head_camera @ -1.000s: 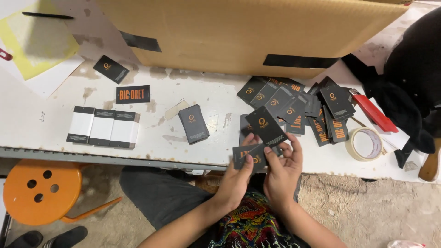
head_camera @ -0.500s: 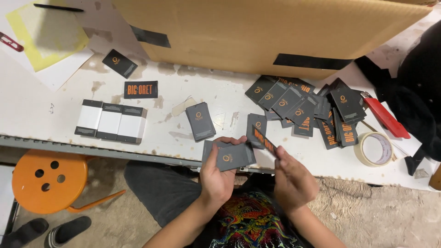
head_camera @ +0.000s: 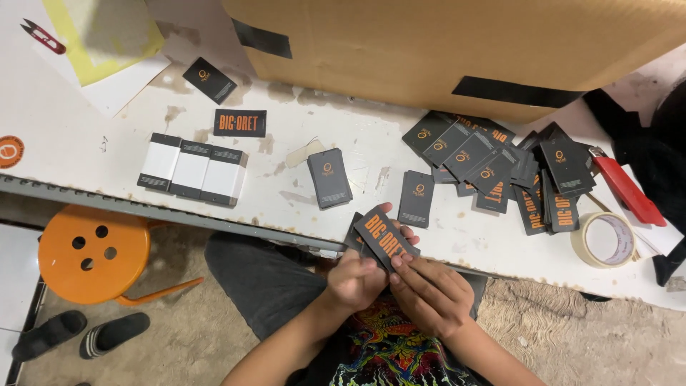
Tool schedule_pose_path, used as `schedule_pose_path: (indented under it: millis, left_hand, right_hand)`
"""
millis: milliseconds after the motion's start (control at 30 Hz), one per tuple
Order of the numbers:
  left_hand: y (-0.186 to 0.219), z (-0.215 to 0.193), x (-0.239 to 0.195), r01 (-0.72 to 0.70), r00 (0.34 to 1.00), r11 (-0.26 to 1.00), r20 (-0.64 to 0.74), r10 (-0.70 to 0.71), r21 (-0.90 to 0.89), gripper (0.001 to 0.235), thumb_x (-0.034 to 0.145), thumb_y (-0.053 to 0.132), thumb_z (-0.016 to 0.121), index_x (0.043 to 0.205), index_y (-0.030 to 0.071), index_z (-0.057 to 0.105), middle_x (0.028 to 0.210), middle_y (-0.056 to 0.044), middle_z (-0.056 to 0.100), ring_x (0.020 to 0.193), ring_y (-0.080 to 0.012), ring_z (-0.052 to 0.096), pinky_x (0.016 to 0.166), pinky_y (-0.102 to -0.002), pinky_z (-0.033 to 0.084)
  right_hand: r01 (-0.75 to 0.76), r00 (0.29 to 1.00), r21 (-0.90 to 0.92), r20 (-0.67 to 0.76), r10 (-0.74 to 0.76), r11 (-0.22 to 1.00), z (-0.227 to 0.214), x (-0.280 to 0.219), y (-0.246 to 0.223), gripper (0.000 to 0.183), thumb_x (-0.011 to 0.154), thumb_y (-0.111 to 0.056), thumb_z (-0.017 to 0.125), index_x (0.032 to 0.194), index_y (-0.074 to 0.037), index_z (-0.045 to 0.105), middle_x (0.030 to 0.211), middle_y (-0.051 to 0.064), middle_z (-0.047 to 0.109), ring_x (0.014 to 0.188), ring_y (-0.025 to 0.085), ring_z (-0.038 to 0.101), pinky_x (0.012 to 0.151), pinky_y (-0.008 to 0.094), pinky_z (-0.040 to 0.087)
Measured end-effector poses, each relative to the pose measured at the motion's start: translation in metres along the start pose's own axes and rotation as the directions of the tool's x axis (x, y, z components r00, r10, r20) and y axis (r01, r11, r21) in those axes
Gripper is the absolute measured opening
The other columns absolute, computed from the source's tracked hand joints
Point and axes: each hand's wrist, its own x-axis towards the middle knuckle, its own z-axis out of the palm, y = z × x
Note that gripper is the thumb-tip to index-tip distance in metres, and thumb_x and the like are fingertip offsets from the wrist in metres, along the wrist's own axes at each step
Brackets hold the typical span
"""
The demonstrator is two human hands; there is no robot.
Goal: Picking up small printed cards, stacking them neatly, and wrapping the stack with a black fabric strip before cutting it with a utility knife.
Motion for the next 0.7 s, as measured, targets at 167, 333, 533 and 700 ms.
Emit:
schedule_pose_path:
  millis: [167, 333, 533, 700]
  left_hand:
    - [0.004, 0.011, 0.002, 0.105, 0.994, 0.982, -0.061, -0.096, 0.157, 0.051, 0.086, 0.032, 0.045, 0.125, 0.003, 0.030, 0.097, -0.010, 0.046, 0.093, -0.0209, 0.047, 0.086, -0.032, 0.039]
    - [-0.003, 0.002, 0.002, 0.196, 0.970, 0.979, -0.154, -0.188, 0.045, 0.071, 0.076, 0.062, 0.034, 0.113, 0.002, 0.040, 0.080, -0.011, 0.053, 0.073, -0.0172, 0.051, 0.069, -0.026, 0.043]
    - [0.007, 0.000, -0.002, 0.392, 0.905, 0.862, -0.304, -0.299, 0.321, 0.068, 0.086, 0.054, 0.016, 0.115, 0.003, 0.050, 0.089, -0.014, 0.062, 0.038, -0.0128, 0.048, 0.028, -0.020, 0.037]
    - [0.006, 0.002, 0.003, 0.467, 0.812, 0.861, -0.484, -0.326, 0.202, 0.077, 0.083, 0.055, 0.019, 0.110, -0.009, 0.053, 0.093, -0.021, 0.061, 0.079, -0.0265, 0.060, 0.069, -0.034, 0.051]
  right_hand:
    - [0.061, 0.997, 0.015, 0.043, -0.062, 0.998, -0.004, 0.007, -0.002, 0.008, 0.078, -0.005, 0.056, 0.072, -0.004, 0.060, 0.080, 0.010, 0.064, 0.070, 0.016, 0.062, 0.059, 0.023, 0.052]
    - [0.144, 0.980, 0.026, 0.133, -0.146, 0.989, -0.001, 0.001, -0.004, 0.008, 0.082, -0.007, 0.055, 0.081, -0.007, 0.062, 0.088, 0.007, 0.064, 0.076, 0.011, 0.061, 0.064, 0.021, 0.047]
    - [-0.248, 0.862, -0.302, 0.365, 0.352, 0.920, -0.002, -0.013, 0.012, 0.071, 0.077, -0.070, -0.006, 0.127, -0.043, 0.036, 0.143, 0.017, 0.010, 0.132, 0.037, -0.003, 0.100, 0.052, 0.013]
    - [-0.278, 0.796, -0.158, 0.515, 0.319, 0.947, -0.007, -0.012, 0.013, 0.073, 0.076, -0.072, -0.002, 0.133, -0.036, 0.026, 0.142, 0.023, -0.001, 0.133, 0.038, -0.009, 0.105, 0.053, 0.005]
